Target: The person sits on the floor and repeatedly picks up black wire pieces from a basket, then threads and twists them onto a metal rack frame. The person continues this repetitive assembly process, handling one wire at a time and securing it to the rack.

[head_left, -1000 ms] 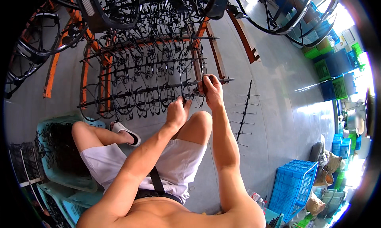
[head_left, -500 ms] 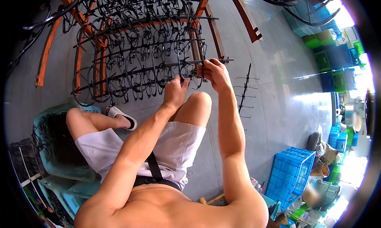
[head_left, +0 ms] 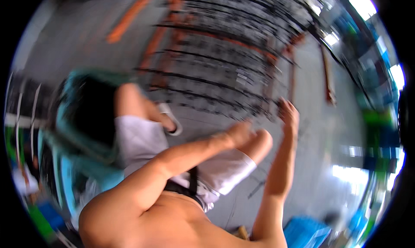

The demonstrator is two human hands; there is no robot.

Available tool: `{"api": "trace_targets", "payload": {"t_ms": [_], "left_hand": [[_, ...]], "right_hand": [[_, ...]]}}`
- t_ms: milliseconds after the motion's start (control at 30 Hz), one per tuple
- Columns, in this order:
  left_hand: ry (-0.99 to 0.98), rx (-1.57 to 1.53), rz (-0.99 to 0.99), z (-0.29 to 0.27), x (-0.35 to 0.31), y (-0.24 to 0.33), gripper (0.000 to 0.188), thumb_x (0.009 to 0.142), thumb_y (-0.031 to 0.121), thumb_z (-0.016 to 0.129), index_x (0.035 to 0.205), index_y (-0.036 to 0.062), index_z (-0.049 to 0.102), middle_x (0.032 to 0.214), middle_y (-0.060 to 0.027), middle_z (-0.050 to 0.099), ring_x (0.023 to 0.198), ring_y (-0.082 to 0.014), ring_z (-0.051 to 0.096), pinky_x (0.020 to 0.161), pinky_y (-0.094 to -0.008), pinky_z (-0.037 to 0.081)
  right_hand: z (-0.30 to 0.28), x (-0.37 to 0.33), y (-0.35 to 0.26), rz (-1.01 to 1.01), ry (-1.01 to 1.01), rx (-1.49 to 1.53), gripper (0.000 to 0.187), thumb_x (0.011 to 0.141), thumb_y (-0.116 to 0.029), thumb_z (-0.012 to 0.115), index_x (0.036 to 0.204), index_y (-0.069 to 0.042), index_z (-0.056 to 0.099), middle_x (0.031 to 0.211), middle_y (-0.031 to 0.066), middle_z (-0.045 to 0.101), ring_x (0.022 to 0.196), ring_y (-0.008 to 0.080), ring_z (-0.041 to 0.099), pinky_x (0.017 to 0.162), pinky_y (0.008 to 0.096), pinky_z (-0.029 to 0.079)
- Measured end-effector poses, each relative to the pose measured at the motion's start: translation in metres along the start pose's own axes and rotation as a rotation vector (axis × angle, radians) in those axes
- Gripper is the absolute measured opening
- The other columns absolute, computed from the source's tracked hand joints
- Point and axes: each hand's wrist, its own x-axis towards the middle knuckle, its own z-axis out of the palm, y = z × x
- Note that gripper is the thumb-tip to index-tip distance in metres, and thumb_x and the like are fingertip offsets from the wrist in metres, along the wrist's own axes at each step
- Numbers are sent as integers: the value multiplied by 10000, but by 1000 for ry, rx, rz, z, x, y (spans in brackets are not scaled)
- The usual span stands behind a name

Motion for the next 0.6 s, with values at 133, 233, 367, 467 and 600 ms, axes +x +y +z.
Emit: {"api": "trace_targets", "payload": {"t_ms": [133, 233, 367, 467, 600], "left_hand": [[-228, -188, 255, -88, -86, -6, 294, 834, 216, 637, 1022, -4, 583, 903, -165, 655, 821, -293, 637, 737, -367, 491], [-206, -375, 327, -190, -152, -41, 297, 903, 274, 597, 1063, 24, 595, 917, -49, 652, 845, -141, 609, 734, -286, 469], [575, -697, 62, -305, -237, -142, 224, 930, 183, 514, 1077, 27, 578, 945, -75, 649, 829, -135, 620, 699, -248, 489], [1088, 11, -559, -348, -291, -247, 214, 882, 221, 547, 992, 48, 611, 900, -115, 669, 860, -225, 645, 754, -331, 511], [634, 218, -1154, -354, -341, -354, 277, 793, 136, 506, 1024, 52, 635, 1072, -222, 613, 992, -373, 594, 834, -450, 483]], "right_hand": [[-33, 13, 36, 6, 11, -72, 252, 850, -298, 650, 943, -83, 559, 666, -46, 464, 513, 45, 391, 441, 209, 306], [-45, 15, 99, -176, 225, -394, 272, 848, -314, 636, 877, -83, 494, 535, -31, 402, 421, 64, 330, 360, 242, 235], [-72, -26, 139, 263, 87, -166, 360, 830, -378, 644, 921, -33, 598, 803, 80, 604, 661, 140, 541, 511, 273, 440], [-84, -63, 104, 305, 265, -296, 362, 874, -325, 594, 1043, -5, 581, 931, 92, 605, 761, 164, 560, 588, 298, 472], [-36, -100, 33, -132, 718, -561, 383, 884, -307, 577, 1057, 33, 559, 904, 112, 591, 745, 188, 561, 603, 312, 478]]}}
